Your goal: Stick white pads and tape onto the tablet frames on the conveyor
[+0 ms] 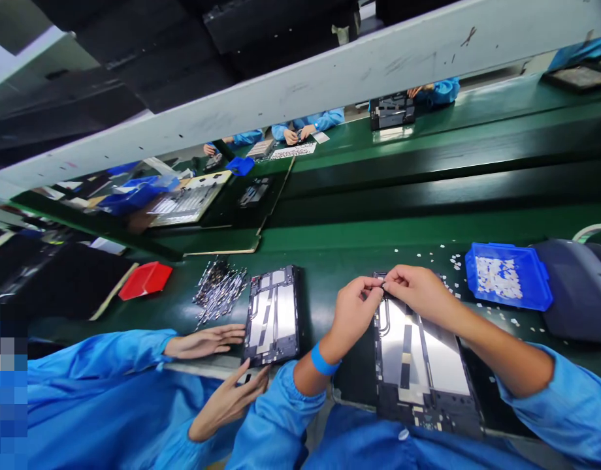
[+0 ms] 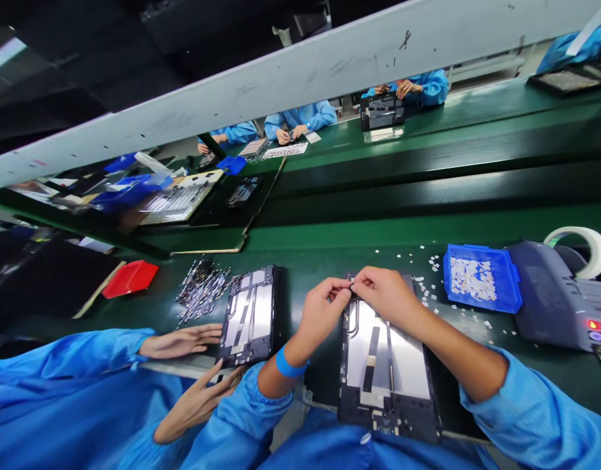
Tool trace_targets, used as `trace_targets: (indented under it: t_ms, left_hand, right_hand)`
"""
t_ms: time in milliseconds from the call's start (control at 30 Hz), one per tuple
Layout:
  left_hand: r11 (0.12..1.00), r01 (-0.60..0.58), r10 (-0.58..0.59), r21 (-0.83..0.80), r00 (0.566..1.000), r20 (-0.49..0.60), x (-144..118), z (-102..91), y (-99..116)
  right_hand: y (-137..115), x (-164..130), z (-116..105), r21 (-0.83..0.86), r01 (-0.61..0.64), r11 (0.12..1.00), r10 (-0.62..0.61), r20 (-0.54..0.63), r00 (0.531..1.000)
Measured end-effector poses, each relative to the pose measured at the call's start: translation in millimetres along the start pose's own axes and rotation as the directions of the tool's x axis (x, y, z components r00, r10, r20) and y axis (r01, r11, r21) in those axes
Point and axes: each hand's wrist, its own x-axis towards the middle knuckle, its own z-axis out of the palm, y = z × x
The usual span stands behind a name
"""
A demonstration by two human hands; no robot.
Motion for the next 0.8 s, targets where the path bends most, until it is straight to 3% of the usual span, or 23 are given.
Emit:
trace_targets:
  t_ms: [100,233,333,467,600,800]
  left_hand:
    - [0.990,0.099,-0.098,-0.104,0.995,0.013,2,1.0,1]
    - [0.985,0.128,-0.130,-0.119,0.992,-0.005,2,3.5,-1]
    - [0.990,0.108,-0.112,-0.092,0.993,-0.036,-3,5.4,-1]
    - [0.998,-0.006,0.011,0.066,0.996,-0.084,-10,5.4,-1]
    - [0.968,-0.115,0.138,0.222,0.986,-0.095,-12,3.9,1]
    - [0.971,-0.120,0.135,0.205,0.989,-0.061,-11,6.8,6]
  right_hand:
    - [-1,-4,4,-0.070,0.045,0.997,-0.049,-0.064,0.997]
    - [5,-12,15,-0.350,0.167,0.922,-0.241,-0.179,0.954]
    - [13,-17,22,-0.505,0.268,0.820,-0.387,-0.145,0.910]
    - [18,-17,20,-0.508,0.365,0.780,-0.466,-0.083,0.881]
    - [18,-17,15,-0.523,0.339,0.782,-0.445,-0.089,0.891]
    - [12,-17,20,-0.633,0.243,0.735,-0.442,-0.175,0.880]
